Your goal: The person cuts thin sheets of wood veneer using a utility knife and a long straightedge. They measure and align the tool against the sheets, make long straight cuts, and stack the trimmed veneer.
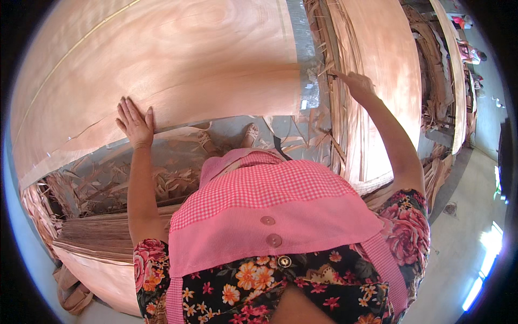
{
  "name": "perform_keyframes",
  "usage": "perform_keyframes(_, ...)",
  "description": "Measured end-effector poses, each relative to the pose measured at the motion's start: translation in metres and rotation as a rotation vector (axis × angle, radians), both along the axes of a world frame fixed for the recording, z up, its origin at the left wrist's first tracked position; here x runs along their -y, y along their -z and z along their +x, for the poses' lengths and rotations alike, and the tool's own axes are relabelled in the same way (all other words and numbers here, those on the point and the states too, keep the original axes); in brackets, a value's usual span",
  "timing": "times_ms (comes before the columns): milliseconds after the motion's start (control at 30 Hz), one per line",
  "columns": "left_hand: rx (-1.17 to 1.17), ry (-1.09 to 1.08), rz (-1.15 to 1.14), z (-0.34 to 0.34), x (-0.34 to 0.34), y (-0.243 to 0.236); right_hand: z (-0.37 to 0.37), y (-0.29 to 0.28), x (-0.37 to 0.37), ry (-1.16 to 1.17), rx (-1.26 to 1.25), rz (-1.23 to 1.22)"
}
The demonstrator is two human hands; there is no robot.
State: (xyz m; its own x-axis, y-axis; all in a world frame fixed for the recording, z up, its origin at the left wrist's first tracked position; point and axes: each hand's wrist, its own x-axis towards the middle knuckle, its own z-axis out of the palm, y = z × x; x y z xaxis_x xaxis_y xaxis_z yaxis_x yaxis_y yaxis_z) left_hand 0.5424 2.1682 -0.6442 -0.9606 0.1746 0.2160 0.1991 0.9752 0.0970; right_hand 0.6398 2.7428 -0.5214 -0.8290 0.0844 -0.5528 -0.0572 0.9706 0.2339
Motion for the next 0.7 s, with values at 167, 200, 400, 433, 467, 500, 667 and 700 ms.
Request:
perform_keyframes(167, -0.022, 0.012, -0.006, 0.015, -0.036, -0.002, 0.018, 0.019, 0.027, 0.460, -0.369, -0.450)
perform_keyframes(200, -0.038, 0.010, -0.002, 0.011, -0.055, -0.006, 0.005, 0.026, 0.026, 0.427, -0.379, -0.420)
perform_keyframes(400, -0.007, -0.023, 0.025, 0.097, -0.298, -0.047, 0.042, -0.005, -0.199, 0.355, -0.585, -0.430)
perform_keyframes(433, -0.018, -0.014, 0.038, 0.116, -0.338, -0.061, 0.056, -0.018, -0.248, 0.460, -0.788, -0.503)
perform_keyframes(467, -0.037, -0.001, 0.046, 0.137, -0.375, -0.071, 0.070, -0.026, -0.308, 0.681, -0.756, -0.726)
perform_keyframes(500, -0.059, 0.000, 0.046, 0.160, -0.398, -0.082, 0.092, -0.051, -0.340, 0.911, -0.777, -0.873)
perform_keyframes(667, 0.004, 0.037, -0.038, 0.243, -0.376, -0.166, 0.284, -0.119, -0.285, 0.793, -0.666, -0.733)
perform_keyframes(700, 0.008, 0.034, -0.045, 0.254, -0.352, -0.180, 0.326, -0.110, -0.257, 0.765, -0.632, -0.742)
